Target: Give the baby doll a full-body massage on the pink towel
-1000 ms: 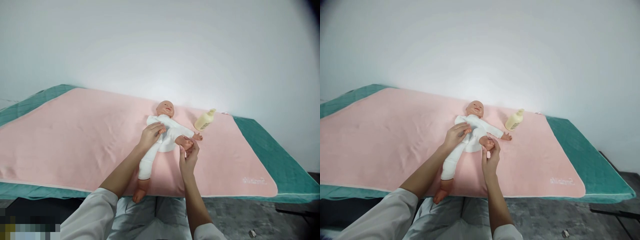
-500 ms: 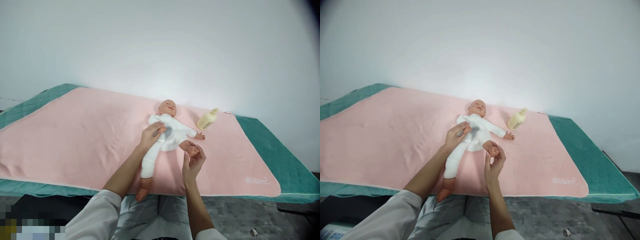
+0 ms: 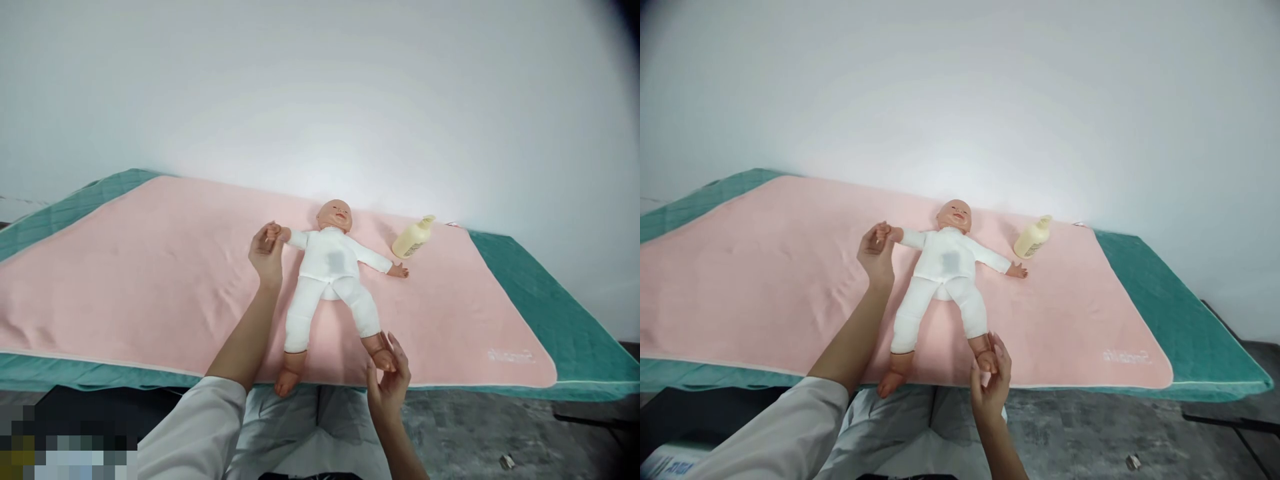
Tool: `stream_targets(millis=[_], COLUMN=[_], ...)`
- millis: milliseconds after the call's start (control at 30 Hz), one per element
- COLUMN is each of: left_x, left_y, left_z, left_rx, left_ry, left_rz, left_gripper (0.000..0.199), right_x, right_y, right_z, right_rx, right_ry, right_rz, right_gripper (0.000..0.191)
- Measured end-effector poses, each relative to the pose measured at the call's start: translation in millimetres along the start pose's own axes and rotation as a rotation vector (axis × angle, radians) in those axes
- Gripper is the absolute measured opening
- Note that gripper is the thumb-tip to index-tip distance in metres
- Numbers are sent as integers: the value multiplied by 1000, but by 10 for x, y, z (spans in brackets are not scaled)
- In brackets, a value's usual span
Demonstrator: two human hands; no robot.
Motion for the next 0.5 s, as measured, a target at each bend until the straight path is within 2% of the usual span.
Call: stream_targets(millis=[100,167,367,500], left_x=[-167,-262,-442,-496], left_y=[-164,-286,-608,-738], left_z=[-184,-253,-300,-349], left_rx=[-118,-217,-498,-557], left_ry=[205,283,409,434], left_rz=[54,77,41,23], left_gripper=[34,25,6,6], right_x=[-72,-102,-97,-57], right_y=[60,94,167,194], right_z=[162,246,393,414], right_rx=[-26,-18,-10,-27], right_ry=[-76,-95,-106,-135], right_rz=[49,74,135,185], right_gripper=[50,50,49,45])
Point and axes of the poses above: each hand's wrist, its own z-axis away from the middle knuckle, its own x-axis out of the palm, y = z × x, the point moved 4 cm from there along -z, towards the middle knuckle, and after that the axes turned 11 degrees about y, right-handed, at the moved point
